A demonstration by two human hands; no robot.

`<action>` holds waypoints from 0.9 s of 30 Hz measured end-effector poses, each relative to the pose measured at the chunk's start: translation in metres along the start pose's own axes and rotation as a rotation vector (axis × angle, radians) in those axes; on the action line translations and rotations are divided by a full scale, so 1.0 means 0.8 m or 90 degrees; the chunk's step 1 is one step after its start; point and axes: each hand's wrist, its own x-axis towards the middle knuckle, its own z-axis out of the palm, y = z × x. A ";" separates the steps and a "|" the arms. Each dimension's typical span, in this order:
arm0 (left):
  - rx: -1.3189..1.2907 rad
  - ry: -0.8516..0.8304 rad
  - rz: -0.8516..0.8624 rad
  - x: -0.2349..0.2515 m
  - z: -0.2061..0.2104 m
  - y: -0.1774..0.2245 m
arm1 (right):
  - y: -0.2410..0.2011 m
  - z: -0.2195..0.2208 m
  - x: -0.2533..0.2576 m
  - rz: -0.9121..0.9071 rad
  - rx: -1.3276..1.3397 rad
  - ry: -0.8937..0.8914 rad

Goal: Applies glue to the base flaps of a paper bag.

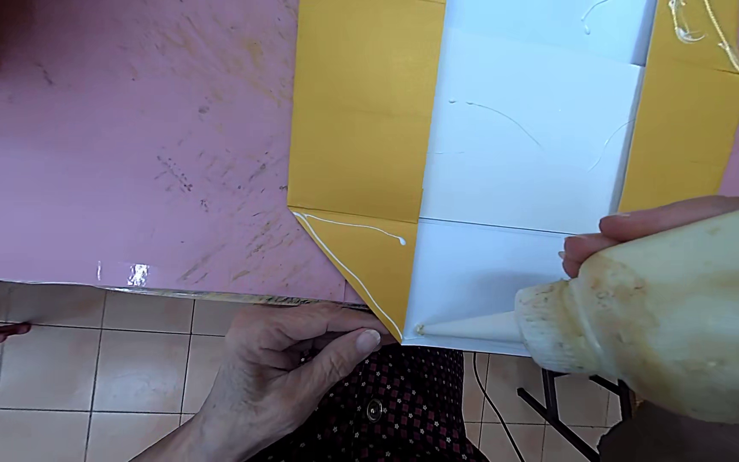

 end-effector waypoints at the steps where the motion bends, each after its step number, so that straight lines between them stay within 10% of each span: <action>1: -0.003 0.010 -0.001 0.001 0.002 0.000 | 0.004 -0.003 -0.001 -0.014 -0.018 -0.006; 12: -0.009 0.064 -0.010 0.004 0.013 0.004 | -0.008 0.011 -0.010 0.004 0.092 -0.107; 27: -0.024 0.060 -0.024 0.006 0.015 0.005 | 0.015 -0.011 0.009 -0.105 -0.089 0.031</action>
